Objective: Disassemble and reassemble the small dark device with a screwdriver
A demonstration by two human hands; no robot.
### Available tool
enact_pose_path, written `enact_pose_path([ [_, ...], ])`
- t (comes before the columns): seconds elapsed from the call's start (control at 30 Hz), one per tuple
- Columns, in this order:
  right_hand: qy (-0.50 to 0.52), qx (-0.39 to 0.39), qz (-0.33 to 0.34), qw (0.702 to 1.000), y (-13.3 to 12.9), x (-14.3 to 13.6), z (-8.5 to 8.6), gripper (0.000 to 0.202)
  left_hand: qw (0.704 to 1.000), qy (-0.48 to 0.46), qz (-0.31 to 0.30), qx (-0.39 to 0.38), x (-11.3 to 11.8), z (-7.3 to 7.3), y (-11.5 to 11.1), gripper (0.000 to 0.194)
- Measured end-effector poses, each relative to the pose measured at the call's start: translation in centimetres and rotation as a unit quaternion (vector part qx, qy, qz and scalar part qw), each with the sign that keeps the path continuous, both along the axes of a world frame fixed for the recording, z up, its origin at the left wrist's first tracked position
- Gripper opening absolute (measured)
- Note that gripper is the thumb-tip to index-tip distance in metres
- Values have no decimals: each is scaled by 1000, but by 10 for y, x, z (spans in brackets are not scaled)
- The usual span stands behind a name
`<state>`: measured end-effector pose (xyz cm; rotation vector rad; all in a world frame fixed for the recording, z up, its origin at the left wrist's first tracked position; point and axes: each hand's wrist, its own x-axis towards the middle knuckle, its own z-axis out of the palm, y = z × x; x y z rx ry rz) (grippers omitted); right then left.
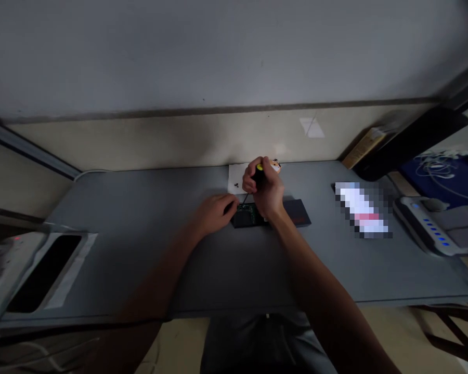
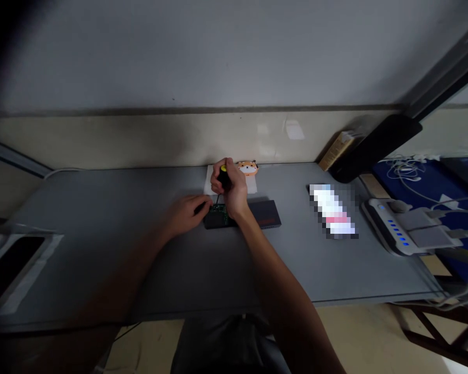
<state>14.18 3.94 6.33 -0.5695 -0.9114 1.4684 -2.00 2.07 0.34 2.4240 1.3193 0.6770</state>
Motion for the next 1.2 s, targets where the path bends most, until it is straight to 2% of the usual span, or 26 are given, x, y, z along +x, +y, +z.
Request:
enact_pose_path([
  [0.63,31,22,-21,999,0,-2,-2,50,1000,6,0,-6,1,4,-1,21],
  [0.83,1,1,-16,1000,-2,-3,0,52,1000,9,-7,1,1,5,-1,23],
  [1.0,11,18,-9,1000,-2,-4,0,54,1000,6,-10,-11,1,8,-1,25],
  [1.2,-15,19,-13,1000,-4,-4,-1,54,1000,-1,-5,-7,0,4,0,26],
])
